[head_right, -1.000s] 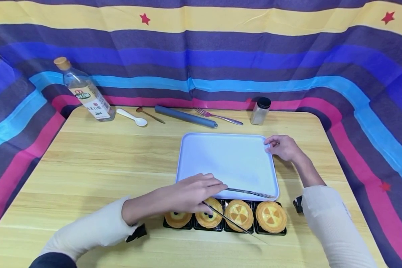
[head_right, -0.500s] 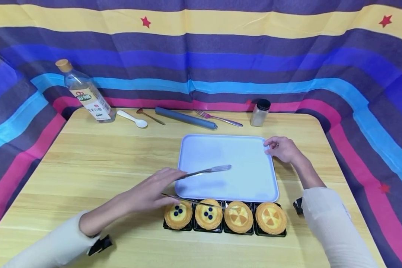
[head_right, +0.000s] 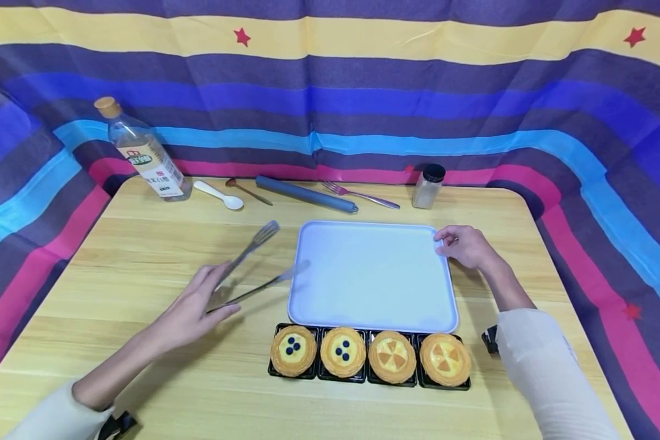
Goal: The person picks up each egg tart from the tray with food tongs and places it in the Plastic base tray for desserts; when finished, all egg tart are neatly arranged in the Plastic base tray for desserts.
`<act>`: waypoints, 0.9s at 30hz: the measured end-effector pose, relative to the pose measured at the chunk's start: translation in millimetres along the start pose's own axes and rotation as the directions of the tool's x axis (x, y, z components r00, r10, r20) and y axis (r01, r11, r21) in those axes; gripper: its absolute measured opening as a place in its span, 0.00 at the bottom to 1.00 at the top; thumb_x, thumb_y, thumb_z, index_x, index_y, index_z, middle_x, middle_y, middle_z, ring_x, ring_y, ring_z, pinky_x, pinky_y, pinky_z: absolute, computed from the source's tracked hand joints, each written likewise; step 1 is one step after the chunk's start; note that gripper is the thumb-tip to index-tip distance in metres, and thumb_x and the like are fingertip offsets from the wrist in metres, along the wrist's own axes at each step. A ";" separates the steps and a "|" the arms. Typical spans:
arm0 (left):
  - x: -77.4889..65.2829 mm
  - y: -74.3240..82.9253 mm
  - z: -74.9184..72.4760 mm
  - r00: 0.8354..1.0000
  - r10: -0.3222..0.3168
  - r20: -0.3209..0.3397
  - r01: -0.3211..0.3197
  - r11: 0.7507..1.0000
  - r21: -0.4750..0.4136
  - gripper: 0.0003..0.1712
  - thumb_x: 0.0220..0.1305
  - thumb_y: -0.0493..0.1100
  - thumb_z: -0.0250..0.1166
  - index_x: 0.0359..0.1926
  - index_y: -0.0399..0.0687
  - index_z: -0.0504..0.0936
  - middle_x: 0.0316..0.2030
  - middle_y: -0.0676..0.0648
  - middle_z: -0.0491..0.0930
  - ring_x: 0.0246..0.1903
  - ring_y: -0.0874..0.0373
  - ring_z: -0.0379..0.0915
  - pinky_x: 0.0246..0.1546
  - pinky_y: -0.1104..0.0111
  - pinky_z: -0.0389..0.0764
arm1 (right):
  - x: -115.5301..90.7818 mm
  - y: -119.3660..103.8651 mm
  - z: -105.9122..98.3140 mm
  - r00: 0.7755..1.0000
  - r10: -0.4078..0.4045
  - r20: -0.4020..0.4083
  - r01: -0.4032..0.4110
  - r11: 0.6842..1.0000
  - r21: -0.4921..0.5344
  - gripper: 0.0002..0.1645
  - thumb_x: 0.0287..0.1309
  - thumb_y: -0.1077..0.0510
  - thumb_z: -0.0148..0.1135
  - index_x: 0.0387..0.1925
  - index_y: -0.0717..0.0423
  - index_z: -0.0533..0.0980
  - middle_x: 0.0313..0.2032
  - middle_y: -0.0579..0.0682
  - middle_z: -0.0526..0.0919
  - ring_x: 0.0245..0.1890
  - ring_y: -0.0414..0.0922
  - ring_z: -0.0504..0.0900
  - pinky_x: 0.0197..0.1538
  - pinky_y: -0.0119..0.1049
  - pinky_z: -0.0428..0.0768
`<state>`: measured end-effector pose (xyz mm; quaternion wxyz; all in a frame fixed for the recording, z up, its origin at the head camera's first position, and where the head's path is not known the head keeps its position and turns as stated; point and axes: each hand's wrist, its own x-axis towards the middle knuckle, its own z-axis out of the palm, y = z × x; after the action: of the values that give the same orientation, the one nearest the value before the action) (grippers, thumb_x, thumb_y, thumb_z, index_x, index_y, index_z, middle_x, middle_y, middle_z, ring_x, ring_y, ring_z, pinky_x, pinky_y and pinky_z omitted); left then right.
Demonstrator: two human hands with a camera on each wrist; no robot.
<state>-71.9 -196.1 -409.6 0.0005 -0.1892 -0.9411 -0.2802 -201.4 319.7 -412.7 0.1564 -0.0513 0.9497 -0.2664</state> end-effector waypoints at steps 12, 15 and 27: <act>-14.8 -23.5 10.7 0.963 -0.220 -0.156 0.234 0.969 0.076 0.47 0.63 0.46 0.62 0.67 0.18 0.46 0.50 0.23 0.62 0.45 0.37 0.61 0.35 0.51 0.76 | -4.5 2.2 -2.2 1.000 0.015 -0.010 -0.015 1.000 0.000 0.18 0.61 0.55 0.60 0.49 0.61 0.75 0.41 0.59 0.77 0.41 0.51 0.74 0.38 0.32 0.73; -15.3 -24.7 11.1 0.954 -0.243 -0.177 0.260 0.962 0.083 0.48 0.64 0.45 0.62 0.65 0.14 0.45 0.47 0.20 0.60 0.40 0.39 0.60 0.29 0.58 0.71 | -5.3 2.0 -1.6 1.000 0.020 -0.009 -0.020 1.000 0.007 0.18 0.62 0.55 0.60 0.50 0.61 0.75 0.42 0.59 0.77 0.41 0.51 0.74 0.38 0.31 0.73; -12.2 -27.8 10.3 0.905 -0.422 -0.047 0.424 0.904 0.058 0.53 0.65 0.55 0.58 0.64 0.15 0.41 0.41 0.26 0.59 0.28 0.47 0.64 0.17 0.71 0.70 | -4.0 -1.4 0.5 1.000 0.002 -0.019 -0.002 1.000 0.011 0.17 0.61 0.57 0.60 0.49 0.62 0.76 0.40 0.59 0.78 0.39 0.49 0.74 0.38 0.33 0.73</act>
<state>-69.4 -216.5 -434.2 -0.0384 0.0241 -0.9685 -0.2449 -197.5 319.0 -411.3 0.1479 -0.0471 0.9497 -0.2720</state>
